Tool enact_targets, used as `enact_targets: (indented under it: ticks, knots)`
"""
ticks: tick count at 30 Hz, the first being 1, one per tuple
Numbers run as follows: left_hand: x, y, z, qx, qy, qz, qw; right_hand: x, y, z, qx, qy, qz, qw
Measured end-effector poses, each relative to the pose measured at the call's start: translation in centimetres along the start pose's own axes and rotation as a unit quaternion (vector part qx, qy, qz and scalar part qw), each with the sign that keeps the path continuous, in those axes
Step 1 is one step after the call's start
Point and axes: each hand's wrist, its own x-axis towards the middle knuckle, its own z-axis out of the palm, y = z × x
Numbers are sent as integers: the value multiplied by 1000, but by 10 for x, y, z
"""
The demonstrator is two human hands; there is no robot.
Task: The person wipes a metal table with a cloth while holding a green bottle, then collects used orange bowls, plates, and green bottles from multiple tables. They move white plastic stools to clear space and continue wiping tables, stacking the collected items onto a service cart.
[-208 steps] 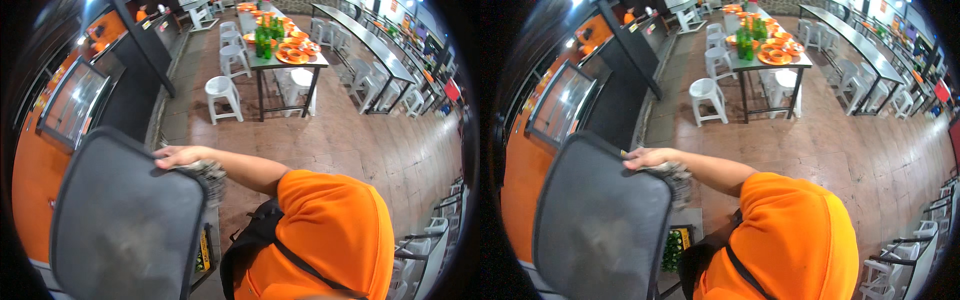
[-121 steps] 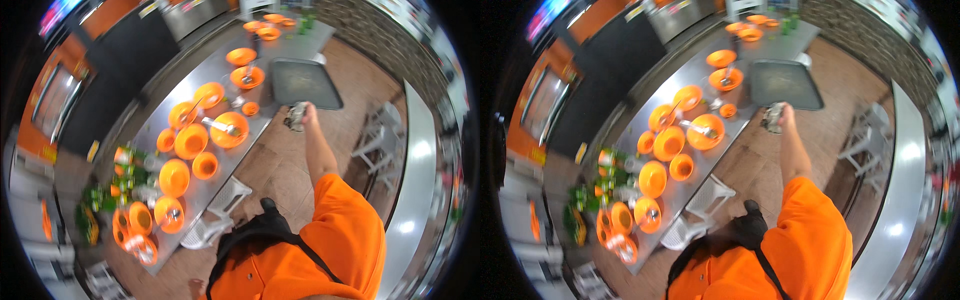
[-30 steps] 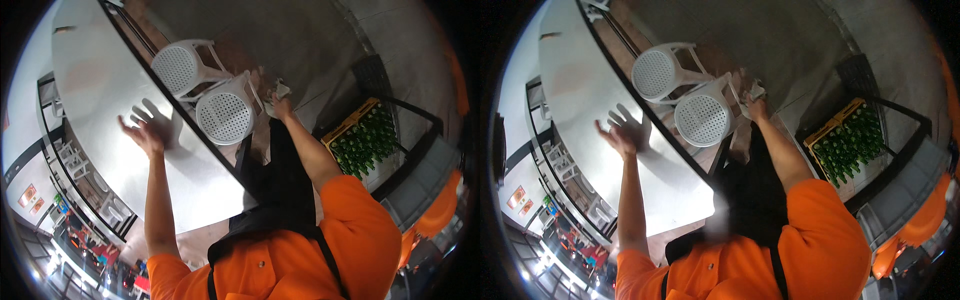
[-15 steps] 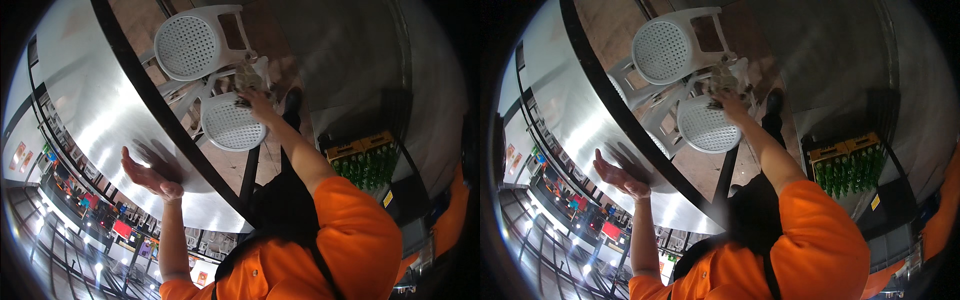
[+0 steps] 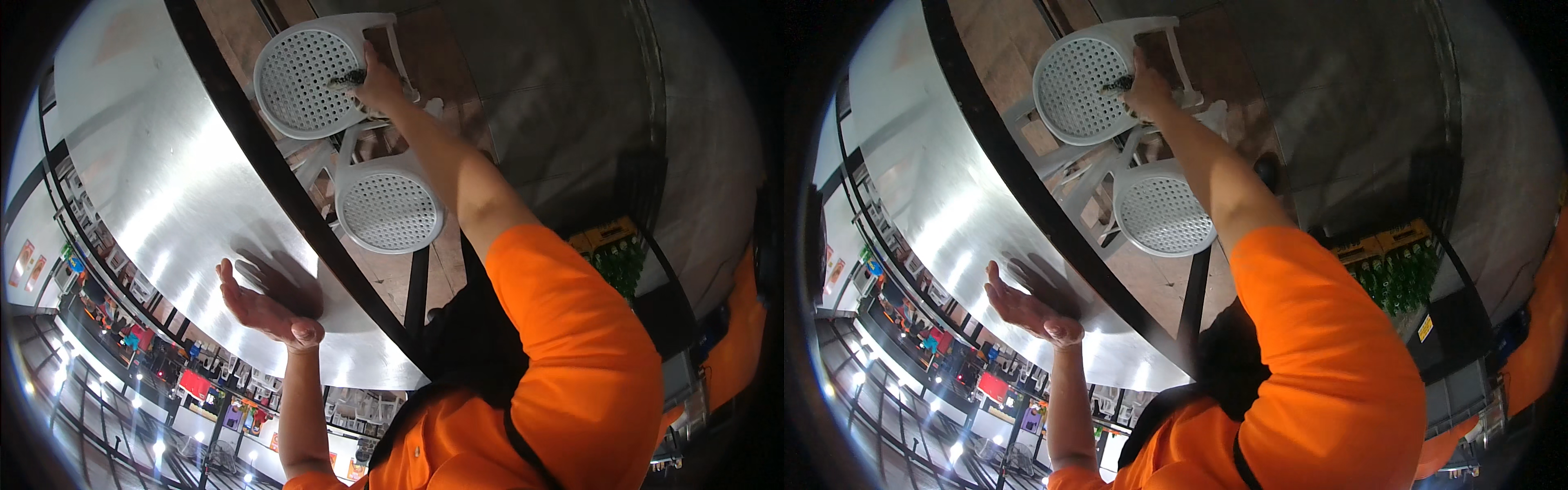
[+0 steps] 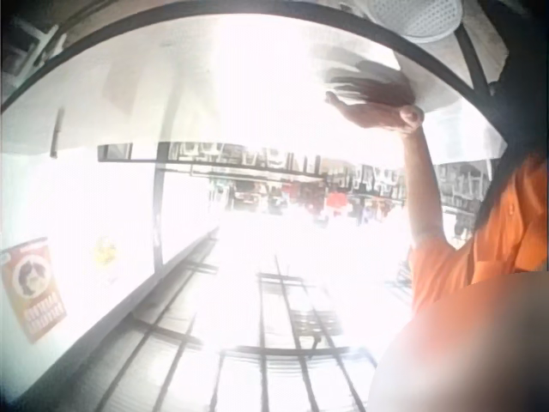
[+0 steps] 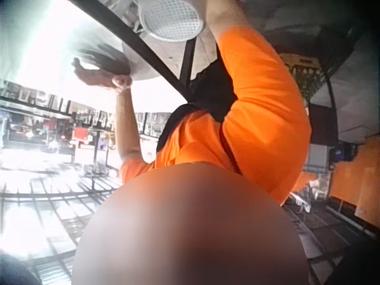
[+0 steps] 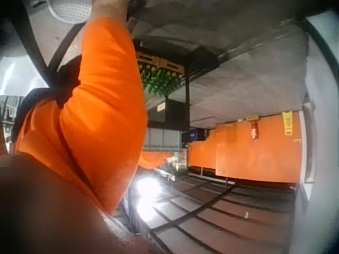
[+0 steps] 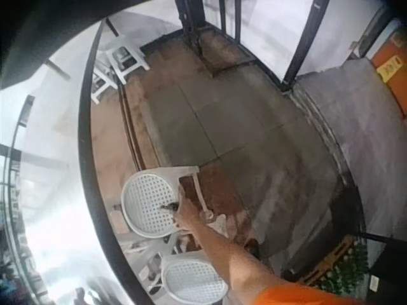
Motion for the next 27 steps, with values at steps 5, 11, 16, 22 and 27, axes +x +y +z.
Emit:
enact_targets:
  ticks: [5, 11, 16, 22, 27]
  knots:
    - [-5, -5, -1, -20, 4, -2, 1000, 90, -9, -36, -25, 9, -144, 989]
    - [-1, 1, 1, -28, -1, -6, 1000, 67, -3, -13, -80, -31, -147, 985]
    - [0, 0, -5, -22, -5, -6, 1000, -34, 52, -34, -82, -2, -70, 994]
    - [-2, 5, -2, -30, -3, -21, 999, -202, 168, 15, -109, -213, 111, 965]
    - [11, 2, 3, -29, -11, 9, 999, -161, 109, 38, -125, -217, 94, 964]
